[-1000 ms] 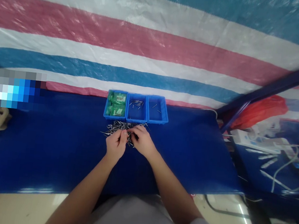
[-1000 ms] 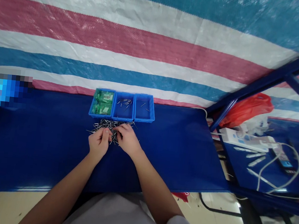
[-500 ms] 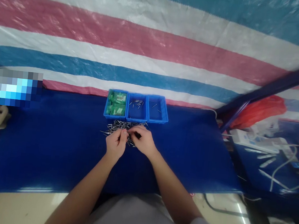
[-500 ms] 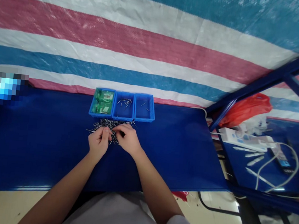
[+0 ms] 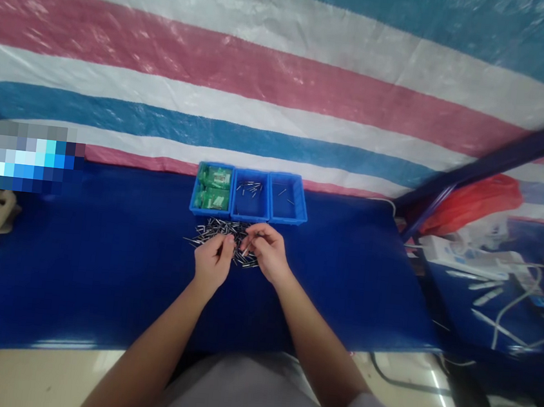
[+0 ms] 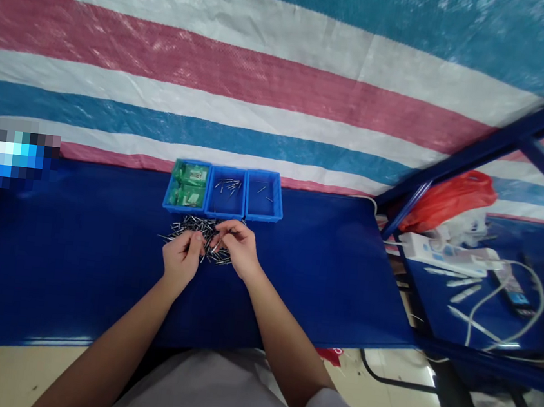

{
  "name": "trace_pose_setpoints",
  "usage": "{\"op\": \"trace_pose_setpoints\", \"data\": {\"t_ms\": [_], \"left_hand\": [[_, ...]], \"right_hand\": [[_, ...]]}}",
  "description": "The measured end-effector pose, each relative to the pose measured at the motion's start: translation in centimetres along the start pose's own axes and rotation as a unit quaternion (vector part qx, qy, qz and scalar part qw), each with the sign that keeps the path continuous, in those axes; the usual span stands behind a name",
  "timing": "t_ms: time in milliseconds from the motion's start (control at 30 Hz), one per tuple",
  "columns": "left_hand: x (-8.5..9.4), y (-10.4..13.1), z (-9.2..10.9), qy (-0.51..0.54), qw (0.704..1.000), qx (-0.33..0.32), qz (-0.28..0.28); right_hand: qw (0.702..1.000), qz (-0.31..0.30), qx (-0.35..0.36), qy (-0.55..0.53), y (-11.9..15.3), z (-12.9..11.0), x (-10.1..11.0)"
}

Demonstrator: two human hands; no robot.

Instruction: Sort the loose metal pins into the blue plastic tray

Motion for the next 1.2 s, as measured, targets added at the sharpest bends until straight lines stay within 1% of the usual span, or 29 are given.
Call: {"op": "trace_pose_setpoints", "data": {"t_ms": [67, 133, 233, 367, 567, 867, 1067, 1200], "left_hand": [[0.0, 0.0, 0.0, 0.003, 1.0, 0.002, 0.002], [0.0, 0.0, 0.0, 0.0, 1.0, 0.003, 0.002], [0.0, 0.0, -0.4, -0.002, 1.0, 0.014, 0.006], [-0.1, 0.2, -0.9, 0.015, 0.999, 0.032, 0.02], [-0.3, 0.1, -0.5, 0.014, 0.999, 0.025, 0.018], [-0.4, 0.1, -0.3, 0.007, 1.0, 0.016, 0.012], [-0.2, 0.2, -0.8, -0.006, 0.999, 0.046, 0.016], [-0.3, 0.2, -1.3, 0.016, 0.998, 0.065, 0.022]], "right_hand": [[1.0, 0.025, -0.003, -0.003, -0.1, 0.0, 0.4], [0.999, 0.04, 0.01, 0.013, -0.2, -0.3, 0.6], [0.998, 0.038, 0.037, 0.042, -0.2, -0.8, 0.5], [0.996, 0.031, 0.035, 0.078, 0.1, -1.0, 0.0], [0.995, 0.059, 0.04, 0.07, 0.2, -1.2, 0.2], [0.997, 0.044, 0.031, 0.064, 0.1, -0.8, 0.1], [0.995, 0.047, 0.043, 0.073, 0.1, -1.1, 0.2], [0.995, 0.043, 0.059, 0.068, 0.1, -1.4, 0.1]]}}
Point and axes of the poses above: each hand's wrist, its own y-axis away from the middle knuckle, its own x-axis out of the back of the hand, z = x × y, the point moved 7 cm from there along -y, towards the middle knuckle, and after that the axes turned 7 degrees about z, right-handed, at the moved point
